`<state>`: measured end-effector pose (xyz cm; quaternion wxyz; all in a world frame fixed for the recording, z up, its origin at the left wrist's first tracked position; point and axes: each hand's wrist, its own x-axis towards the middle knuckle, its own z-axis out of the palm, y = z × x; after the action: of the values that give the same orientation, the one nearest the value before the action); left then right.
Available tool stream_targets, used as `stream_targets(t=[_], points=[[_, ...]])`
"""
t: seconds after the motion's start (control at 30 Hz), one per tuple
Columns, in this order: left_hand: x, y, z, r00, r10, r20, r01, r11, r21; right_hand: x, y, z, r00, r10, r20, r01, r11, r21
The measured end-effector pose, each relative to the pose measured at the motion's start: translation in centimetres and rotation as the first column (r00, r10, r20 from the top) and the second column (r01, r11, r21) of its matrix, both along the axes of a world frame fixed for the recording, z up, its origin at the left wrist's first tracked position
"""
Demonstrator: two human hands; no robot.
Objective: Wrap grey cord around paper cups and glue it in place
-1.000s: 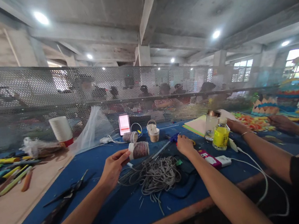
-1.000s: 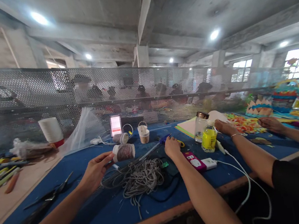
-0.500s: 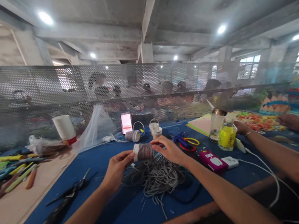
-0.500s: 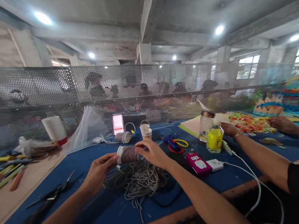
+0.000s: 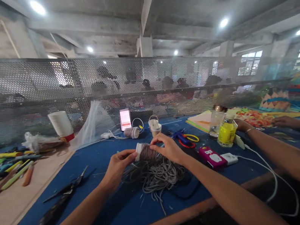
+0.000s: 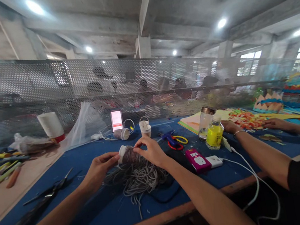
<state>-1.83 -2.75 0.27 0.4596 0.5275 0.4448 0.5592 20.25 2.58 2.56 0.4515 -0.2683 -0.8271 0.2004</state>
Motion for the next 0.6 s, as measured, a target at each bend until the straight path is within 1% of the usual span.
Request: stream_targets(t=[0.3,0.47,0.6], points=[[0.4,-0.6,0.5,0.996,-0.063,-0.065,0.063,0.998,0.002,-0.1,0.1,-0.1,0.998,-0.017,-0.055,0.013,0.997,-0.081],[0.5,-0.9,0.7,0.994,-0.063,-0.094,0.062,0.998,-0.008,0.0,0.1,-0.2,0.997,-0.04,-0.073,0.032,0.993,-0.112],[0.7,-1.2,1.0,0.99,-0.089,-0.114,0.087,0.996,-0.021,0.0,0.3,-0.3,0.995,-0.044,-0.085,0.032,0.989,-0.142]])
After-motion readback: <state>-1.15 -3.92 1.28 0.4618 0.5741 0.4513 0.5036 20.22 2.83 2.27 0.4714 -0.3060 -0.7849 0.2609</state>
